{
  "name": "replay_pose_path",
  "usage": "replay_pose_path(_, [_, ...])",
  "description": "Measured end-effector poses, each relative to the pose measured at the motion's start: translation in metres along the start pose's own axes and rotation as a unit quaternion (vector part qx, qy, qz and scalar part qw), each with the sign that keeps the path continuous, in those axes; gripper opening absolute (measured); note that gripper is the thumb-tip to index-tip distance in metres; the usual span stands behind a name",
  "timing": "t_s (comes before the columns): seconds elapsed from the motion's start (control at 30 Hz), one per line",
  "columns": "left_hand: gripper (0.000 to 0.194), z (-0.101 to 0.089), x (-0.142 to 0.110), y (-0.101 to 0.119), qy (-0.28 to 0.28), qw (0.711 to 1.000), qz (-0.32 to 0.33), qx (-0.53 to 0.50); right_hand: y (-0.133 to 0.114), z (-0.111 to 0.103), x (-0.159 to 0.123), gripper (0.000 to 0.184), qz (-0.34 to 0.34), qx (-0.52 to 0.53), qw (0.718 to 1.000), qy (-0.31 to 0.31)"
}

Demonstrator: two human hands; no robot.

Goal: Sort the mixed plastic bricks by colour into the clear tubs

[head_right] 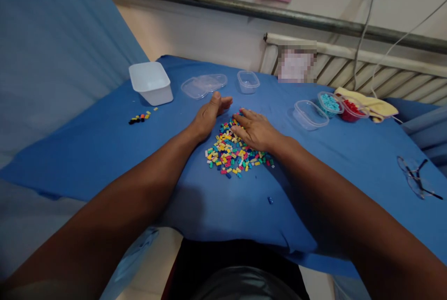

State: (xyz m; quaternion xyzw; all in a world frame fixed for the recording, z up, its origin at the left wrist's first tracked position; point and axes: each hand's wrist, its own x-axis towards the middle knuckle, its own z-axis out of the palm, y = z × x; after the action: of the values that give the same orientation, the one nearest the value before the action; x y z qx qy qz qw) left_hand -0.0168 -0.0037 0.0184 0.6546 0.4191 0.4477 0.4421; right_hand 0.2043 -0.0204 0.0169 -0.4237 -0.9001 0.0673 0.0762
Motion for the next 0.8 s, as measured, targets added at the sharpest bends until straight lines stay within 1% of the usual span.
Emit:
replay_pose_path(0.1, [0.089, 0.001, 0.001, 0.001, 0.011, 1.0, -0.011, -0.003, -0.014, -0.003, -0.021, 0.089, 0.026, 0.034, 0.999, -0.011])
replay_pose_path(0.2, [0.088, 0.002, 0.0, 0.003, -0.002, 1.0, -0.019, 0.013, -0.031, -0.011, -0.049, 0.086, 0.015, 0.042, 0.999, -0.023])
replay_pose_path(0.3, [0.089, 0.003, -0.001, 0.005, -0.009, 0.999, -0.022, 0.03, -0.048, -0.017, -0.072, 0.081, -0.021, 0.049, 0.998, -0.012])
replay_pose_path(0.37, [0.089, 0.003, -0.001, 0.005, -0.006, 0.999, -0.019, 0.028, -0.062, -0.016, -0.077, 0.08, -0.055, 0.049, 0.997, 0.005])
replay_pose_path(0.43, [0.088, 0.003, 0.001, 0.003, -0.002, 1.0, -0.017, 0.018, -0.079, -0.012, -0.074, 0.079, -0.077, 0.038, 0.996, 0.017])
replay_pose_path(0.5, [0.087, 0.002, 0.003, 0.0, 0.002, 1.0, -0.022, 0.01, -0.095, -0.005, -0.064, 0.078, -0.094, 0.014, 0.995, 0.019])
replay_pose_path(0.57, [0.088, 0.0, 0.005, -0.003, 0.005, 1.0, -0.027, 0.003, -0.103, 0.001, -0.05, 0.073, -0.108, -0.016, 0.994, 0.018])
replay_pose_path(0.6, [0.089, 0.0, 0.006, -0.004, 0.007, 1.0, -0.028, -0.001, -0.104, 0.003, -0.042, 0.069, -0.107, -0.031, 0.994, 0.019])
replay_pose_path(0.67, [0.09, -0.001, 0.007, -0.004, 0.009, 1.0, -0.027, -0.006, -0.098, 0.003, -0.028, 0.063, -0.087, -0.053, 0.995, 0.02])
replay_pose_path(0.73, [0.091, -0.002, 0.006, -0.003, 0.009, 1.0, -0.025, -0.007, -0.083, 0.0, -0.017, 0.06, -0.057, -0.059, 0.997, 0.016])
replay_pose_path(0.8, [0.092, -0.003, 0.005, -0.001, 0.002, 1.0, -0.023, -0.004, -0.067, -0.004, -0.013, 0.06, -0.027, -0.052, 0.998, 0.008])
